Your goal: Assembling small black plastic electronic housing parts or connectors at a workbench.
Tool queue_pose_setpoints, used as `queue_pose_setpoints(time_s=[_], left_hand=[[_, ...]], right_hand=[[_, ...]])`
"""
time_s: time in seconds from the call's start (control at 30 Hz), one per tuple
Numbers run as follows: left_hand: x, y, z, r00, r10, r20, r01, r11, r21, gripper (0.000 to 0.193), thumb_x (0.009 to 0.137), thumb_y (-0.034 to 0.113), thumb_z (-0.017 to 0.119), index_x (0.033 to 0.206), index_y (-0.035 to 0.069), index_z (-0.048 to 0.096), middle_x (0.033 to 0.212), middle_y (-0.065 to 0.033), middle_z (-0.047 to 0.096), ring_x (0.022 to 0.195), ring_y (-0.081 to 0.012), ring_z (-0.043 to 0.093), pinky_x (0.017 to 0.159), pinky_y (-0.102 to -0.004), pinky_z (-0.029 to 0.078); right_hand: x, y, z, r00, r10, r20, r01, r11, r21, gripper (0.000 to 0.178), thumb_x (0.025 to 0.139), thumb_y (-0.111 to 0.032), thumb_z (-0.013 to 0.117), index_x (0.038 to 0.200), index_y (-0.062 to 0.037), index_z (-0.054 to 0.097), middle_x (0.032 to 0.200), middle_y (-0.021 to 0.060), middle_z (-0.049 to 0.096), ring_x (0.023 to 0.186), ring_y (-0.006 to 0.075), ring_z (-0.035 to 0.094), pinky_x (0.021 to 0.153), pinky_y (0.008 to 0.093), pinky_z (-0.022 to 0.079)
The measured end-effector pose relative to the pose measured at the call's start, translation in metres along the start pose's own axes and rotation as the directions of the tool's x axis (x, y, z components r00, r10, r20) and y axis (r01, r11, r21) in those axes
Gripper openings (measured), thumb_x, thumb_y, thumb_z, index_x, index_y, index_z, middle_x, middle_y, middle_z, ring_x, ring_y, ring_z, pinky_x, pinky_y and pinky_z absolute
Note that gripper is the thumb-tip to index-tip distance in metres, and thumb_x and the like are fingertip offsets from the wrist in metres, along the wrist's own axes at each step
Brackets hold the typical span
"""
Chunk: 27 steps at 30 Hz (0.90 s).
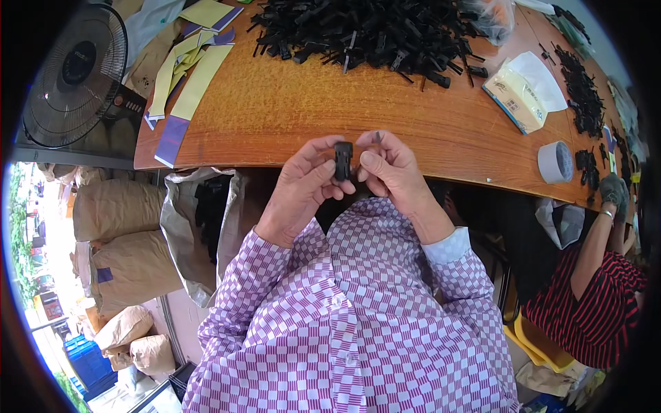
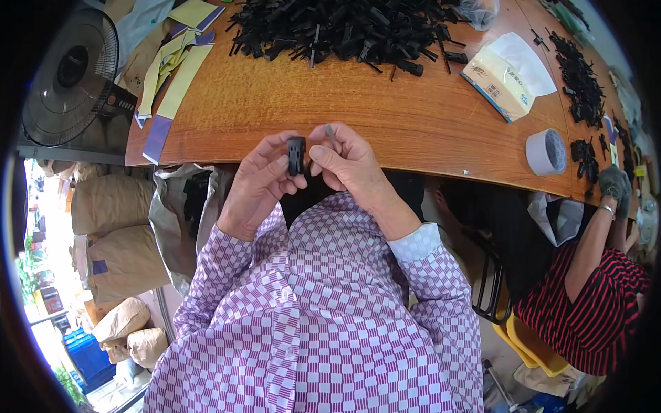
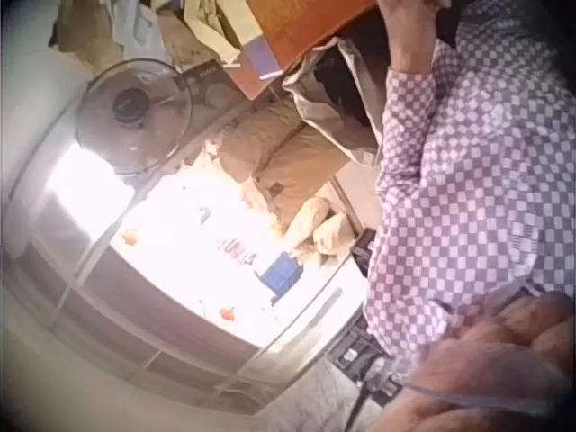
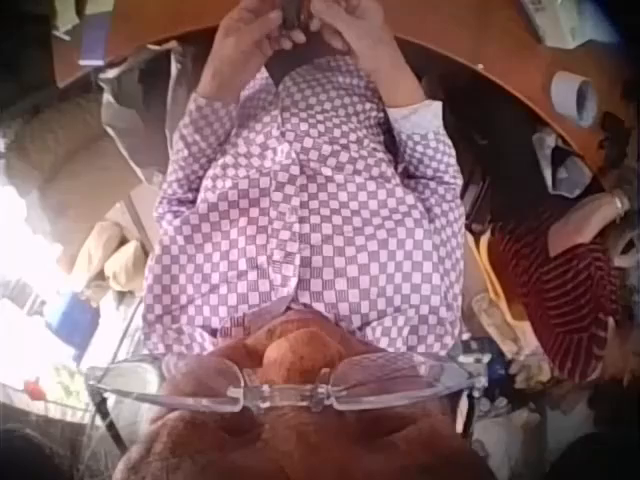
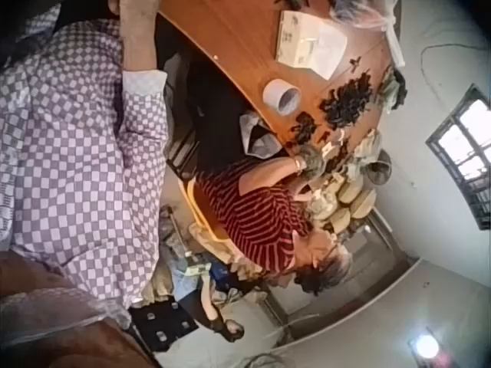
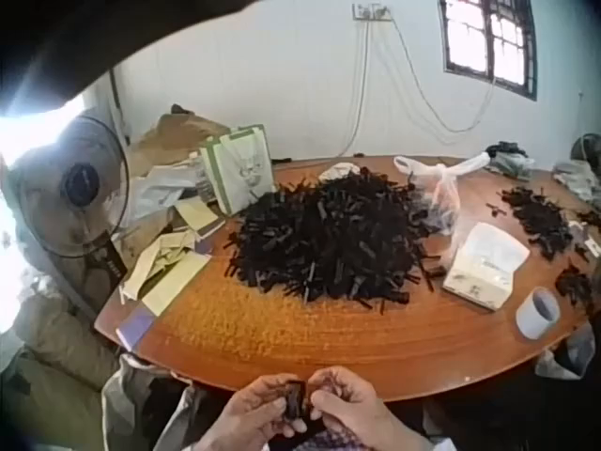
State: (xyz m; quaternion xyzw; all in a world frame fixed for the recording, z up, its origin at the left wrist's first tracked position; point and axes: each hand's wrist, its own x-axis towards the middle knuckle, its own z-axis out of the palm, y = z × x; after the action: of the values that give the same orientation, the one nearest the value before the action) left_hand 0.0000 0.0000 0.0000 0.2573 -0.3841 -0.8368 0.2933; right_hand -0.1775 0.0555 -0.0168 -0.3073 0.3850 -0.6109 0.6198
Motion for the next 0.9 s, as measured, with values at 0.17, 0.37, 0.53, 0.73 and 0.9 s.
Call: queue_pose_setpoints(time_s=[0.17, 0.37, 0.53, 0.73, 0.9], left_hand=[[-0.004, -0.002, 0.011, 0.999, -0.038, 0.008, 0.038, 0.999, -0.001, 0.034, 0.094, 0.01, 0.052, 0.127, 0.002, 0.046, 0.098, -0.0097, 0.062, 0.074, -0.0153, 0.065, 0.061, -0.0201, 0.052], [-0.007, 0.002, 0.005, 1.0, -0.013, 0.021, 0.003, 0.907, 0.422, 0.041, 0.09, 0.004, 0.053, 0.13, 0.003, 0.043, 0.099, -0.0065, 0.061, 0.074, -0.0108, 0.062, 0.059, -0.0195, 0.048], [-0.009, -0.009, 0.005, 0.99, 0.128, 0.061, -0.138, 0.763, 0.632, 0.044, 0.088, -0.002, 0.053, 0.13, 0.004, 0.04, 0.097, -0.0059, 0.061, 0.076, -0.0098, 0.061, 0.06, -0.021, 0.049], [-0.011, -0.005, -0.004, 0.986, 0.164, -0.014, -0.122, 0.785, 0.607, 0.037, 0.089, -0.005, 0.051, 0.122, 0.003, 0.039, 0.092, -0.006, 0.06, 0.076, -0.01, 0.062, 0.06, -0.0213, 0.05], [-0.012, -0.006, -0.012, 0.984, 0.176, -0.036, -0.125, 0.815, 0.566, 0.03, 0.087, -0.007, 0.051, 0.113, 0.002, 0.04, 0.084, -0.0094, 0.057, 0.074, -0.0132, 0.063, 0.062, -0.0276, 0.055]], right_hand=[[0.001, 0.003, -0.009, 0.979, 0.16, 0.129, -0.167, 0.985, 0.043, 0.019, 0.09, -0.021, 0.063, 0.099, -0.0059, 0.057, 0.061, -0.0039, 0.05, 0.043, 0.0027, 0.037, 0.037, 0.0174, 0.023], [0.0, 0.007, -0.006, 0.985, 0.146, 0.09, -0.133, 0.981, -0.138, 0.015, 0.091, -0.02, 0.062, 0.092, -0.0063, 0.057, 0.062, -0.0073, 0.046, 0.049, 0.0009, 0.036, 0.042, 0.0168, 0.024], [0.0, 0.01, 0.008, 0.99, 0.091, 0.104, -0.051, 0.94, -0.336, 0.015, 0.092, -0.018, 0.06, 0.09, -0.0029, 0.057, 0.069, -0.0061, 0.048, 0.061, 0.0025, 0.041, 0.053, 0.0184, 0.034], [-0.008, 0.01, 0.024, 0.992, 0.077, 0.1, -0.023, 0.887, -0.462, 0.024, 0.098, -0.024, 0.048, 0.09, -0.0024, 0.055, 0.072, -0.0038, 0.049, 0.064, 0.0034, 0.043, 0.055, 0.019, 0.036], [-0.003, 0.021, 0.028, 0.991, 0.047, 0.129, 0.044, 0.781, -0.623, 0.025, 0.1, -0.023, 0.042, 0.094, -0.0018, 0.053, 0.074, -0.0014, 0.05, 0.062, 0.0049, 0.043, 0.054, 0.0196, 0.036]])
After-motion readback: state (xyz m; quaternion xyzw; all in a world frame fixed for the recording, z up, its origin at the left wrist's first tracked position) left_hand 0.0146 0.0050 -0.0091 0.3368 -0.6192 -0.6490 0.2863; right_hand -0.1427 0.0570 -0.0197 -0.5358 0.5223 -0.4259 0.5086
